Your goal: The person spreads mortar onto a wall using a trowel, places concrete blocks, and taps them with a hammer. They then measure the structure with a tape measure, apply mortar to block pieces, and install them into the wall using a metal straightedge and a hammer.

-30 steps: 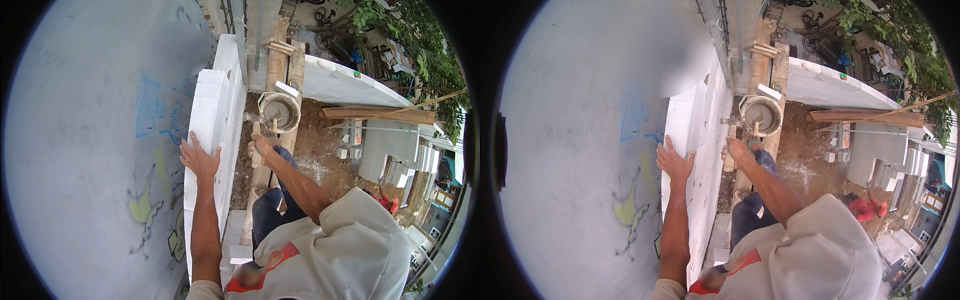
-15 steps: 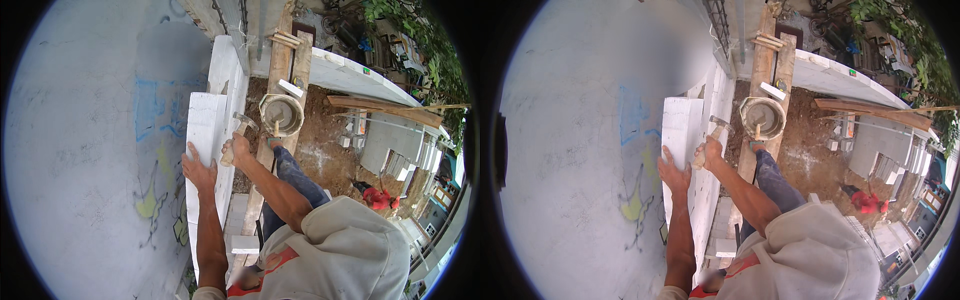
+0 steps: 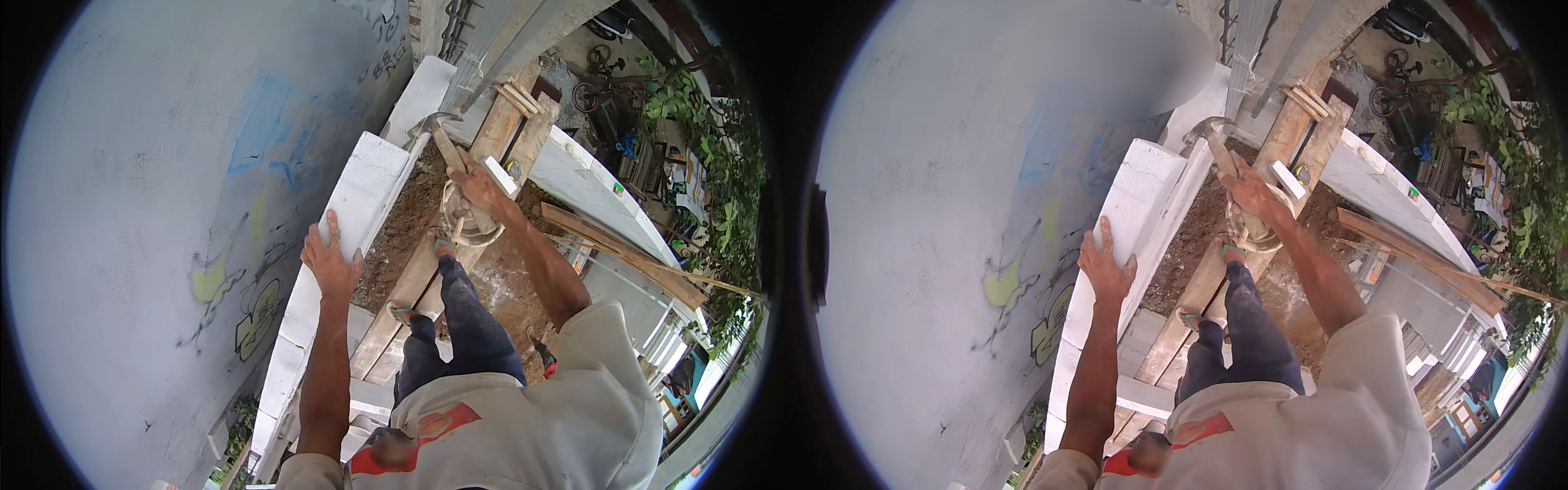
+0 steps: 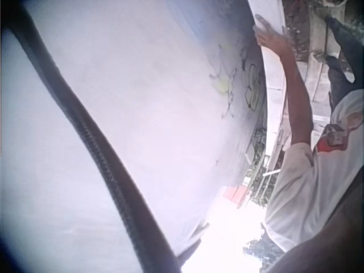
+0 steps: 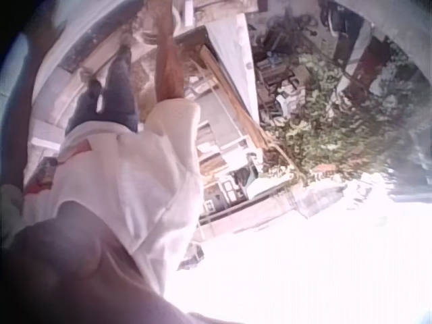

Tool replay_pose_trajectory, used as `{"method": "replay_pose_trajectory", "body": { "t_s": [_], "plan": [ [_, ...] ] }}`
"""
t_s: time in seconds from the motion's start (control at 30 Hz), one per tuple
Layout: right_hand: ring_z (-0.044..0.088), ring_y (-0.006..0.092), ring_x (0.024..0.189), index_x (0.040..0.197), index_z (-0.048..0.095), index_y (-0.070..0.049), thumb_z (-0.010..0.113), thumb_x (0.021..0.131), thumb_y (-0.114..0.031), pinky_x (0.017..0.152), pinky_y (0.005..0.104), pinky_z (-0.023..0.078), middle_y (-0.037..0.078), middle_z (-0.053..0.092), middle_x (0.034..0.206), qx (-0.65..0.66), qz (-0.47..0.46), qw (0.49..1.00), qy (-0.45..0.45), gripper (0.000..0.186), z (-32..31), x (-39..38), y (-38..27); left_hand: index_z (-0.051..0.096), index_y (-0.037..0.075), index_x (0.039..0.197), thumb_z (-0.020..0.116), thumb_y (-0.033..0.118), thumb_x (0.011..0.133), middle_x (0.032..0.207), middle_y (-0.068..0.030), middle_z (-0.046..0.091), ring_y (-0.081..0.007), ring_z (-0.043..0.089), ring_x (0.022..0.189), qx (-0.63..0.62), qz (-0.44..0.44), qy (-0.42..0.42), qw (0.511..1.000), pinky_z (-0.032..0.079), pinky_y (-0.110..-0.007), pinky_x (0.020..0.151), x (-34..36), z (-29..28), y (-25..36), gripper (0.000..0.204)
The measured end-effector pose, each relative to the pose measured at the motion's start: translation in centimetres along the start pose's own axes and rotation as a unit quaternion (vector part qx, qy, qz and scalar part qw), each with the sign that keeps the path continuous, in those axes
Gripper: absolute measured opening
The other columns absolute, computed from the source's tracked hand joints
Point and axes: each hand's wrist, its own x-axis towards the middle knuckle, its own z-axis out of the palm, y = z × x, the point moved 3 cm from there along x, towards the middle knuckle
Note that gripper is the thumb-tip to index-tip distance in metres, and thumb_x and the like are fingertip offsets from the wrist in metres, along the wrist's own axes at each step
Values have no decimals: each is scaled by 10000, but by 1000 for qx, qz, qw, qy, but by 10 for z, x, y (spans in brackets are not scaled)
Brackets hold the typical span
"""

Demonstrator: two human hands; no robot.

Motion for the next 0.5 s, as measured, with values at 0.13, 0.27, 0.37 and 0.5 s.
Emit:
{"method": "replay_pose_trajectory", "body": {
  "t_s": [0.13,0.27,0.37,0.5],
  "plan": [
    [564,150,529,1700,268,-30,606,1076,-265,461,368,476,58,593,742,-16,-50,999,-13,748,-23,35,-40,272,244,1753,925,235,718,1555,-320,392,-481,416,1413,-11,20,15,1000,295,-599,1176,0,4,4,1224],
    [566,153,532,1699,268,-23,620,1069,-257,451,362,475,53,587,748,-25,-51,997,-56,759,-10,53,-39,269,250,1753,925,236,715,1549,-311,398,-478,419,1410,-25,14,18,999,299,-597,1173,0,6,8,1228],
    [560,151,531,1697,283,-47,606,1079,-236,440,365,475,42,562,748,-89,-32,988,-119,723,-25,64,-47,274,238,1750,921,235,711,1543,-300,405,-473,422,1408,-13,3,16,1000,306,-596,1168,0,0,3,1224],
    [532,148,495,1699,313,-90,630,1077,-238,419,373,473,28,529,719,91,-36,995,0,714,-1,57,-37,289,217,1743,918,232,704,1539,-280,408,-458,429,1402,-20,2,12,1000,306,-584,1166,1,-3,6,1215]
  ]
}}
